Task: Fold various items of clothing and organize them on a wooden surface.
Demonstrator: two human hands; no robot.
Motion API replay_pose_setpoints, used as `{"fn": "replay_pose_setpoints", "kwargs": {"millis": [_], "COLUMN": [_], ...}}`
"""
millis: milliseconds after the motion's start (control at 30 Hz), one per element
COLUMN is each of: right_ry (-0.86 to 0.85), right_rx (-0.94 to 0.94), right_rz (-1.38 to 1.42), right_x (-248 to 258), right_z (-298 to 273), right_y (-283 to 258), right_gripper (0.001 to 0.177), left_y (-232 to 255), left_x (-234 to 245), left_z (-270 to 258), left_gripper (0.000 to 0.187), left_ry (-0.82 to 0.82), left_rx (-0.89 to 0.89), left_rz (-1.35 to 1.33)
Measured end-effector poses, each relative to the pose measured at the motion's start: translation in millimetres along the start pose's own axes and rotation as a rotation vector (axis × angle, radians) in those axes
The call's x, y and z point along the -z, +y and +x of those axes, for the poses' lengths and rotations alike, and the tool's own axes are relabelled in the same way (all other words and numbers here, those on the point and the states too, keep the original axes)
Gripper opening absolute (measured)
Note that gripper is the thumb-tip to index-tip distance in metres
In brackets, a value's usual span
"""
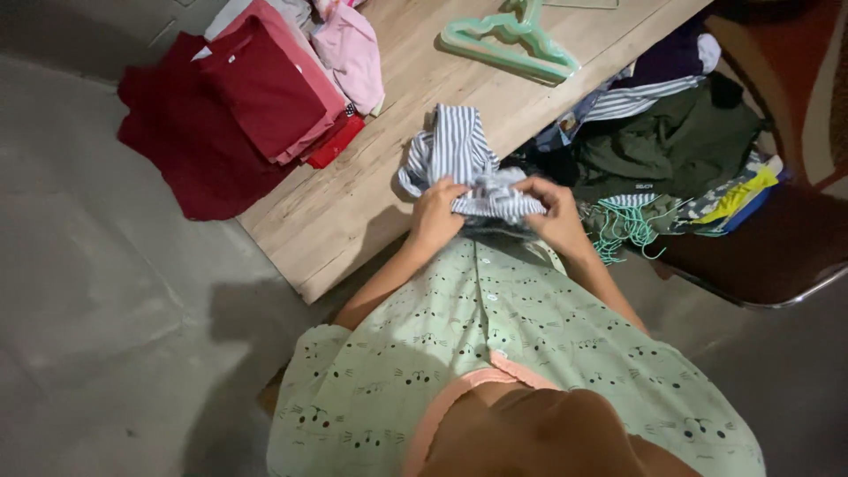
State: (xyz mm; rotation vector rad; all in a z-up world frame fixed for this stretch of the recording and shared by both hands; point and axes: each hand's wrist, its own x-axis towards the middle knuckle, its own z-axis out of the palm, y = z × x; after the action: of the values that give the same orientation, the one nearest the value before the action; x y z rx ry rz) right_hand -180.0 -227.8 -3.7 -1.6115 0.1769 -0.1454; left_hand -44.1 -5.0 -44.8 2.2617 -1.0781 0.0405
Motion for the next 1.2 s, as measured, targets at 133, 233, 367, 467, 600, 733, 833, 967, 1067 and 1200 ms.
{"fn": "replay_pose_setpoints", "kwargs": {"millis": [133, 233, 367, 467, 600, 733, 833, 967, 1067, 1200], "right_ry": [-0.095, -0.165, -0.499, -0.429, 0.098, 0.222, -0.135, -0.063, 0.024, 0.079], "right_rx": [-0.175, 0.069, -0.306, -0.088, -0.354, -0.461, -0.313, 0.062, -0.064, -0.255], "right_rz": [-0.405, -0.639, -0.244, 0.295, 0.712, 0.858, 0.201, -0.437, -0.037, 0.234], "right_x": [5.2, 40.7, 127.5, 156.8, 148.6, 156.9, 122.2, 123.6, 136.7, 139.5], "right_z": [-8.3, -46.1, -127.2, -169.5, -174.8, -192.5, -175.5, -175.5, -173.5, -170.7], "right_y": [-108.6, -55.6, 54.3, 44.4, -60.3, -2.1, -77.4, -45.5, -17.2, 3.1], "right_gripper": [0.056, 0.055, 0.030, 0.029, 0.043, 0.039, 0.047, 0.034, 0.027, 0.028], "left_y": [0.4, 8.7, 77.0, 158.1, 205.2, 199.0, 209.5, 225.3, 245.5, 224.3], "left_x": [-23.1, -66.4, -50.8, 20.9, 36.2, -14.9, -21.6, -22.7, 5.6, -10.6], "left_z": [-9.6, -25.3, -16.4, 19.8, 26.2, 4.7, -4.7, -10.4, -1.0, -8.2], "left_gripper": [0.051, 0.067, 0.050, 0.031, 0.054, 0.028, 0.036, 0.034, 0.034, 0.021], "left_ry": [-0.337, -0.260, -0.402, -0.594, -0.607, -0.515, -0.169, -0.332, -0.363, -0.404], "left_rx": [0.538, 0.341, 0.258, 0.096, -0.172, 0.016, -0.213, 0.090, 0.076, 0.107], "left_rz": [-0.633, -0.946, -1.062, -0.884, -0.363, -0.340, -0.566, -0.695, -0.558, -0.193]}}
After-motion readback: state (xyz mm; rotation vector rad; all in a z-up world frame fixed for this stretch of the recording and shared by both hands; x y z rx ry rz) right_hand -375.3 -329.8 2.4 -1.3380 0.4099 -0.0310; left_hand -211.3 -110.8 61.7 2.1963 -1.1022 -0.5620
